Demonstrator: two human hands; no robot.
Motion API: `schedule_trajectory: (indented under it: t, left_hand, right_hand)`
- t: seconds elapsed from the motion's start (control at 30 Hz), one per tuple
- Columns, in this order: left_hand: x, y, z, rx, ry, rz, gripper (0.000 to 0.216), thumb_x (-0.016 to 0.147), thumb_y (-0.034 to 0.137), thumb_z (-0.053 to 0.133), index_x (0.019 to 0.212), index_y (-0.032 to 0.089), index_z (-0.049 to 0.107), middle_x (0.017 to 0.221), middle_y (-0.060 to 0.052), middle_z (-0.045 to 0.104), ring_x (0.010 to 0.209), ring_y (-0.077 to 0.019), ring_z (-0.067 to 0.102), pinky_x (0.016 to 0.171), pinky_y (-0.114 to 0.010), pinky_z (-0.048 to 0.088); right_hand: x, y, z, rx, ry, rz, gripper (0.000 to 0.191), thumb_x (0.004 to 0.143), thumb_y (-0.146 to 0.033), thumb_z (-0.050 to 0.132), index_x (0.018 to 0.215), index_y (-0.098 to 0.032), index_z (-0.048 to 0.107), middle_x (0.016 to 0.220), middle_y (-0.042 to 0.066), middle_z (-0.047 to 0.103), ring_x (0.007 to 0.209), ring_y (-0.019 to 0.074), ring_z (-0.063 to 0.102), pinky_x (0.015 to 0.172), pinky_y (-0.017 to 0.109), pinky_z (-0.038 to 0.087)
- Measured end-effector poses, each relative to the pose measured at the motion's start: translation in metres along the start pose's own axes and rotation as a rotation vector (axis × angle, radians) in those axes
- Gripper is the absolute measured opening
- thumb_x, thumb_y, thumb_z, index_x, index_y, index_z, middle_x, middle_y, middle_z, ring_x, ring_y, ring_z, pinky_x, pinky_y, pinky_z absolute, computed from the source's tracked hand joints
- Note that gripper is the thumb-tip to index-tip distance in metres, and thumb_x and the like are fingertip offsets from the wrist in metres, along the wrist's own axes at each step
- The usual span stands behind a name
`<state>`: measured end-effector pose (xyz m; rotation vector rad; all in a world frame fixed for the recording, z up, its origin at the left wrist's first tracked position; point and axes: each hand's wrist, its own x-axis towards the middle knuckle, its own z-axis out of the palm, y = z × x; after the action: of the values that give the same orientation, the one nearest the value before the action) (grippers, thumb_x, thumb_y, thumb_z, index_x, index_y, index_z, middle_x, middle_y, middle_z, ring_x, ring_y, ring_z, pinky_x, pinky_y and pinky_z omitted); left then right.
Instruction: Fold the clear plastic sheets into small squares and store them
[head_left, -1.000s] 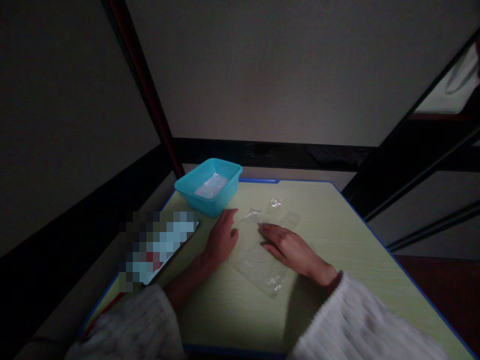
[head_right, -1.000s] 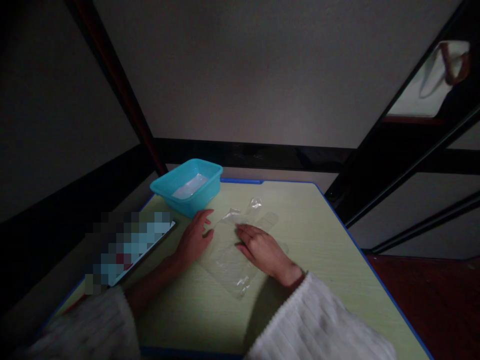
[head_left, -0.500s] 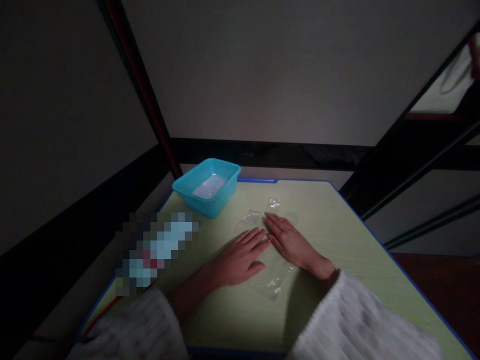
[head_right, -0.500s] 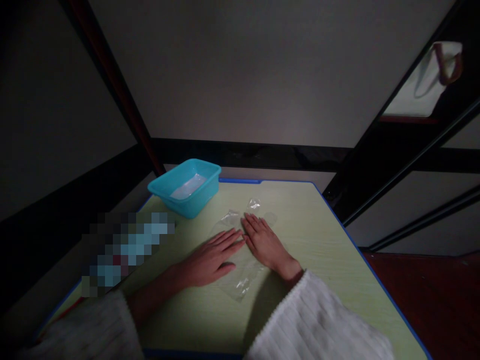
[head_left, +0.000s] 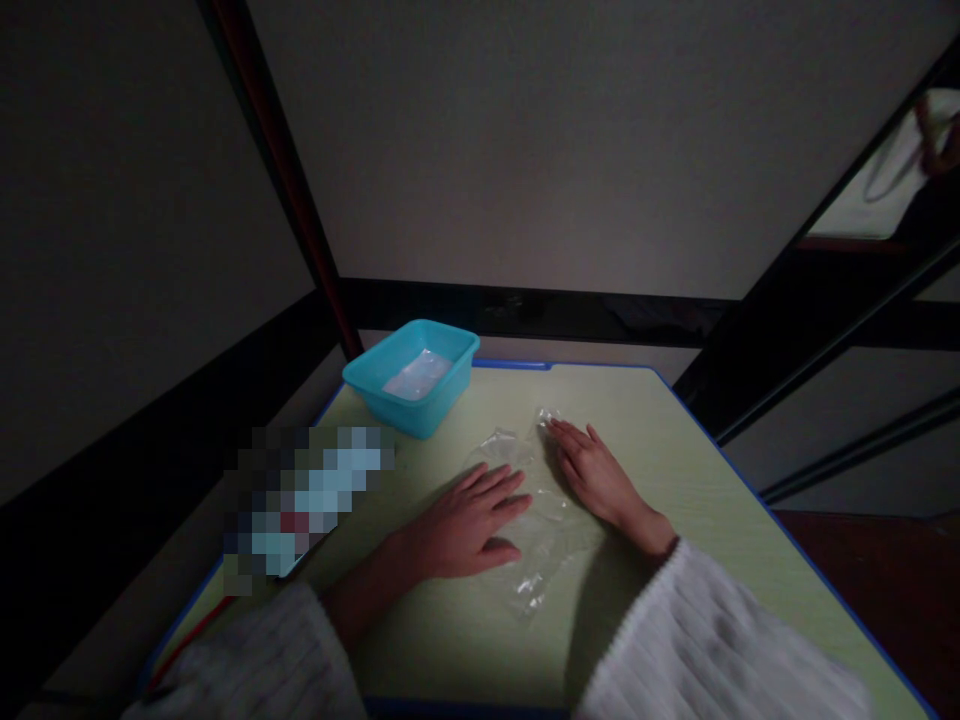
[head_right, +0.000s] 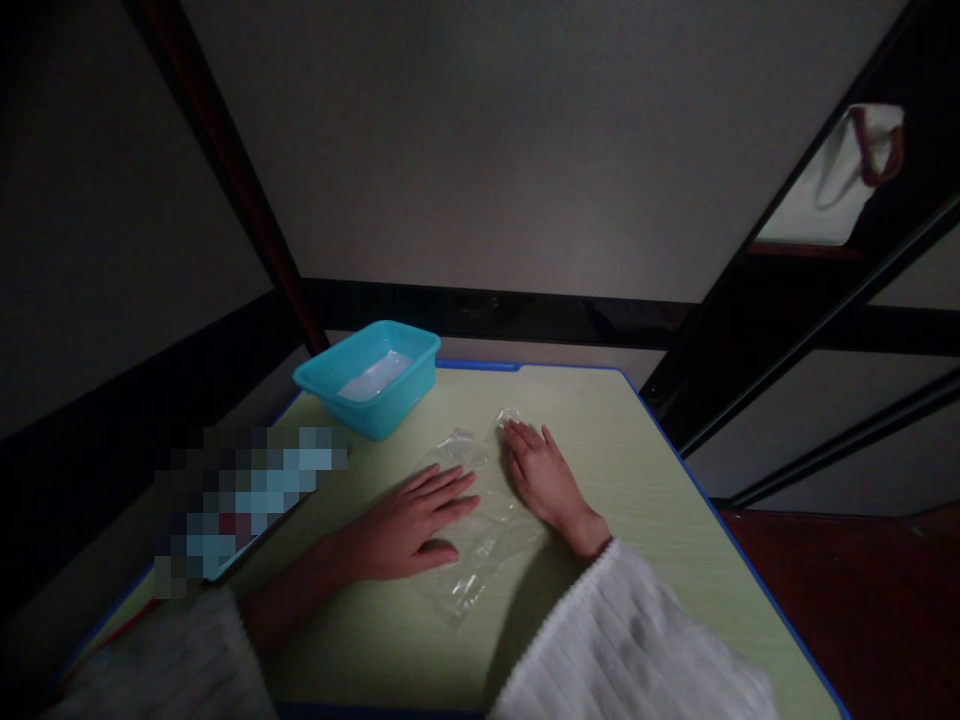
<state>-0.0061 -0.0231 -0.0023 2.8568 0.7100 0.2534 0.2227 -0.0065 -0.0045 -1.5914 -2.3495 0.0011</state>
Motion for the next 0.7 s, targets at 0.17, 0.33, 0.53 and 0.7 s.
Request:
schedule_trajectory:
  t: [0.17, 0.33, 0.53, 0.7]
  left_hand:
    - [0.003, 0.002, 0.000, 0.039, 0.118, 0.027, 0.034, 0.084, 0.029, 0.052, 0.114, 0.013, 0.052, 0.115, -0.009, 0.059, 0.108, -0.0207, 0.051, 0.097, -0.036, 0.036]
    - [0.010, -0.001, 0.011, 0.115, 0.156, 0.001, 0.019, 0.084, 0.014, 0.050, 0.103, 0.015, 0.056, 0.105, -0.005, 0.062, 0.098, -0.0175, 0.055, 0.087, -0.030, 0.044]
    - [0.012, -0.001, 0.010, 0.101, 0.143, -0.047, 0.027, 0.078, 0.021, 0.062, 0.104, 0.014, 0.055, 0.117, -0.008, 0.056, 0.109, -0.0197, 0.050, 0.094, -0.031, 0.040]
    - [0.010, -0.001, 0.005, 0.106, 0.116, -0.159, 0.046, 0.077, 0.033, 0.062, 0.116, 0.013, 0.050, 0.129, -0.012, 0.048, 0.121, -0.0236, 0.040, 0.101, -0.036, 0.032]
  right_hand:
    - [0.002, -0.005, 0.002, 0.112, 0.029, -0.084, 0.044, 0.081, -0.011, 0.030, 0.121, -0.008, 0.049, 0.124, 0.015, 0.053, 0.118, 0.0219, 0.046, 0.100, 0.043, 0.035]
    - [0.003, -0.010, 0.005, 0.162, 0.020, -0.122, 0.043, 0.081, -0.011, 0.032, 0.119, -0.008, 0.051, 0.122, 0.015, 0.055, 0.114, 0.0219, 0.050, 0.096, 0.039, 0.042]
    - [0.007, -0.016, 0.003, 0.187, 0.036, -0.277, 0.033, 0.082, -0.008, 0.036, 0.106, -0.009, 0.059, 0.107, 0.014, 0.062, 0.101, 0.0227, 0.055, 0.092, 0.040, 0.042]
    - [0.008, -0.023, 0.004, 0.222, 0.032, -0.322, 0.031, 0.081, -0.006, 0.036, 0.102, -0.012, 0.058, 0.096, 0.011, 0.062, 0.094, 0.0217, 0.055, 0.088, 0.039, 0.044]
